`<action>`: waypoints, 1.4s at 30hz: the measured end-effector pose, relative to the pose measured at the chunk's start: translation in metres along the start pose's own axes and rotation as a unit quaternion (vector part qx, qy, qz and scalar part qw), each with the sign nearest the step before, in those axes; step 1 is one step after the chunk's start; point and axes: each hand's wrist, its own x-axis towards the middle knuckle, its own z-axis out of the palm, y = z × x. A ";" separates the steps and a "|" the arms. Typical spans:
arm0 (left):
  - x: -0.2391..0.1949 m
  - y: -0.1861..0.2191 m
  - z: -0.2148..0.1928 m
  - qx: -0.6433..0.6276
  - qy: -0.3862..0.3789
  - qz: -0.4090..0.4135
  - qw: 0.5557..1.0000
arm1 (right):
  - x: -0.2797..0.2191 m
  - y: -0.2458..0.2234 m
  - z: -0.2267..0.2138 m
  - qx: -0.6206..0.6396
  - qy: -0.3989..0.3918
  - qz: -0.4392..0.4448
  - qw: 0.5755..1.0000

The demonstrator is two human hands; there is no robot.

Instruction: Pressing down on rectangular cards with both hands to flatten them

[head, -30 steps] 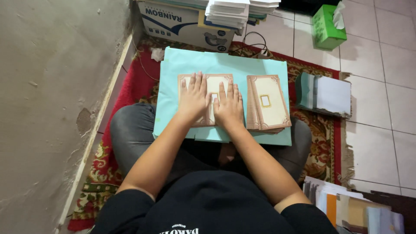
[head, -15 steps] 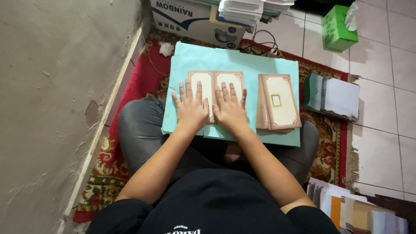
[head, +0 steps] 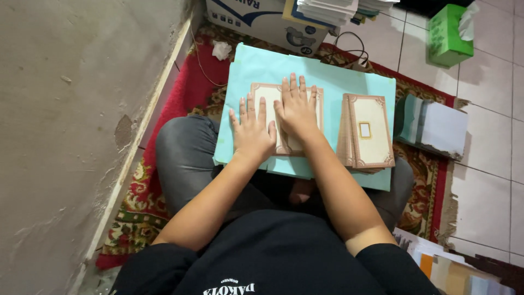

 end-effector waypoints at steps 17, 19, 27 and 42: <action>-0.001 0.011 -0.011 0.015 -0.004 0.022 1.000 | -0.089 0.019 -0.010 0.003 0.041 0.055 0.998; 0.005 0.013 -0.002 0.019 -0.020 0.051 0.998 | -0.092 0.017 -0.006 0.002 0.042 0.059 0.997; 0.100 0.013 0.062 0.019 -0.049 0.106 0.993 | -0.090 0.018 -0.008 -0.017 0.060 0.060 0.996; -0.034 0.011 0.024 0.018 0.027 0.209 0.977 | -0.092 0.018 -0.007 0.001 0.074 0.055 0.996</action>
